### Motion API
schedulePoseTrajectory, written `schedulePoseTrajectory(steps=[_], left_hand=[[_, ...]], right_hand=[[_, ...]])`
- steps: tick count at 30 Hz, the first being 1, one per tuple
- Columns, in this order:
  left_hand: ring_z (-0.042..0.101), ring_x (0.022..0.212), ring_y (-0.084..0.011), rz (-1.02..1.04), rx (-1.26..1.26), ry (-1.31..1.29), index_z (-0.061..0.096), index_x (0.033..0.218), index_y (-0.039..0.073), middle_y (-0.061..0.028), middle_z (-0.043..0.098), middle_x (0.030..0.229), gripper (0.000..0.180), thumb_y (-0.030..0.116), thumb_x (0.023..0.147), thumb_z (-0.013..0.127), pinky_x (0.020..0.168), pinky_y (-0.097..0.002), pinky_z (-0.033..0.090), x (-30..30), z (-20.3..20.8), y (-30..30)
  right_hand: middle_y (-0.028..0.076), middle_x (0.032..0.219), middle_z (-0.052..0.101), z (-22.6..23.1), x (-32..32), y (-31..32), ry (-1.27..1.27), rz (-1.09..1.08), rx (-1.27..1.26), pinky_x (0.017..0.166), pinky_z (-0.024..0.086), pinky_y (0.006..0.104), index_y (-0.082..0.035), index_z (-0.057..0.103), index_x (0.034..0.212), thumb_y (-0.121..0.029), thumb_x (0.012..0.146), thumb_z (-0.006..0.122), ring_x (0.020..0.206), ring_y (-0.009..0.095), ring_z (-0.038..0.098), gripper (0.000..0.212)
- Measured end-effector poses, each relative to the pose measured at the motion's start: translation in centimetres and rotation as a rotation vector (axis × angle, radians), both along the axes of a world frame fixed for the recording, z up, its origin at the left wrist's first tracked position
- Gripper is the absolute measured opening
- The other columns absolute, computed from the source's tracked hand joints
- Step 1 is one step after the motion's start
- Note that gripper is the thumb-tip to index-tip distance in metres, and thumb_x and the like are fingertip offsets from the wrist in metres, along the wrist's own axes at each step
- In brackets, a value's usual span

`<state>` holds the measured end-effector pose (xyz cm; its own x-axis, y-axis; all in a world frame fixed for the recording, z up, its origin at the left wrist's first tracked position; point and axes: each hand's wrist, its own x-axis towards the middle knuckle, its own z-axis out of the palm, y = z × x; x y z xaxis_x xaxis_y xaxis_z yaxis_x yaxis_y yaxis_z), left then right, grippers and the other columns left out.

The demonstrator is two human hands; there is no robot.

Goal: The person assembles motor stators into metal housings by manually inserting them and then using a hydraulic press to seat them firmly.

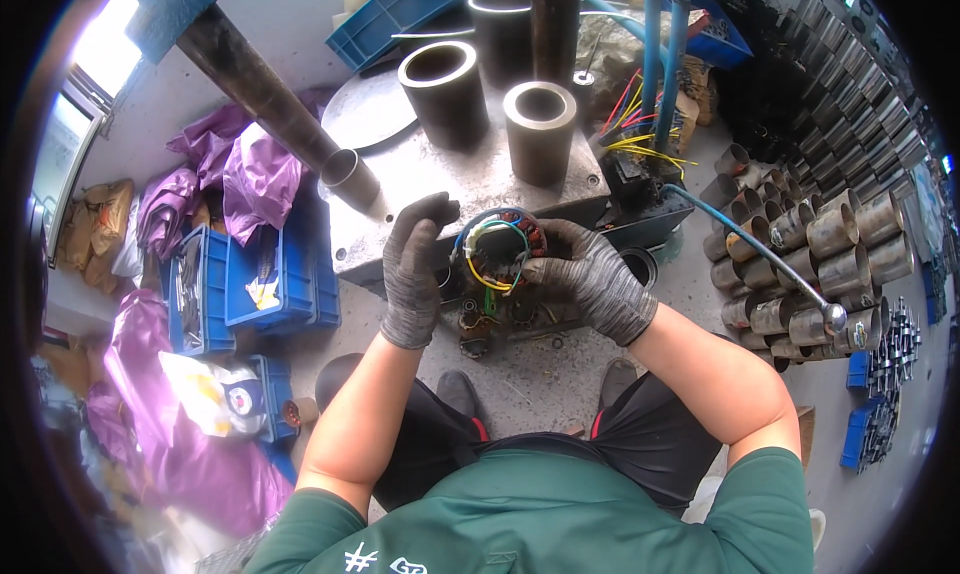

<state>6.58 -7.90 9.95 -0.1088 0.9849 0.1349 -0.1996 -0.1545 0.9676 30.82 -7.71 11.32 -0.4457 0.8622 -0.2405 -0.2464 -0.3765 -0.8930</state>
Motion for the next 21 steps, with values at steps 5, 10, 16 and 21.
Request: schedulePoseTrajectory(steps=[5, 10, 16, 21], left_hand=[[0.070, 0.110, -0.0239, -0.087, 0.017, 0.029, 0.058, 0.144, 0.003, -0.0139, 0.069, 0.127, 0.053, 0.029, 0.098, 0.067, 0.100, -0.0386, 0.058, -0.3, -1.0, 0.3], [0.071, 0.115, -0.0297, -0.209, -0.043, -0.165, 0.041, 0.158, 0.006, -0.0162, 0.061, 0.142, 0.071, 0.008, 0.092, 0.067, 0.096, -0.0393, 0.064, 0.5, -0.3, 0.1], [0.072, 0.114, -0.0239, -0.122, 0.151, 0.021, 0.049, 0.152, 0.005, -0.0136, 0.059, 0.147, 0.079, -0.023, 0.080, 0.034, 0.102, -0.0368, 0.060, 1.2, 0.2, 0.6], [0.069, 0.120, -0.0237, -0.143, 0.285, 0.153, 0.060, 0.138, 0.005, -0.0118, 0.067, 0.135, 0.072, -0.023, 0.076, 0.035, 0.107, -0.0376, 0.055, 0.9, 0.3, 1.7]], right_hand=[[0.007, 0.127, 0.070, 0.0, 0.9, 0.4, -0.124, -0.042, 0.207, 0.104, 0.056, 0.0346, -0.002, 0.058, 0.141, -0.010, 0.085, 0.088, 0.117, 0.017, 0.066, 0.065], [0.007, 0.124, 0.070, -0.6, 2.2, 0.4, -0.259, -0.099, 0.372, 0.105, 0.054, 0.0344, -0.003, 0.060, 0.135, -0.003, 0.084, 0.085, 0.118, 0.016, 0.064, 0.057], [0.015, 0.120, 0.071, 0.0, 9.2, -1.2, -0.671, 0.063, 0.470, 0.104, 0.054, 0.0384, -0.004, 0.062, 0.131, -0.010, 0.085, 0.083, 0.116, 0.023, 0.068, 0.052], [0.021, 0.111, 0.072, 3.9, 22.0, -3.9, -1.588, 0.285, 0.739, 0.096, 0.057, 0.0461, -0.005, 0.066, 0.127, -0.012, 0.082, 0.077, 0.108, 0.038, 0.070, 0.047]])
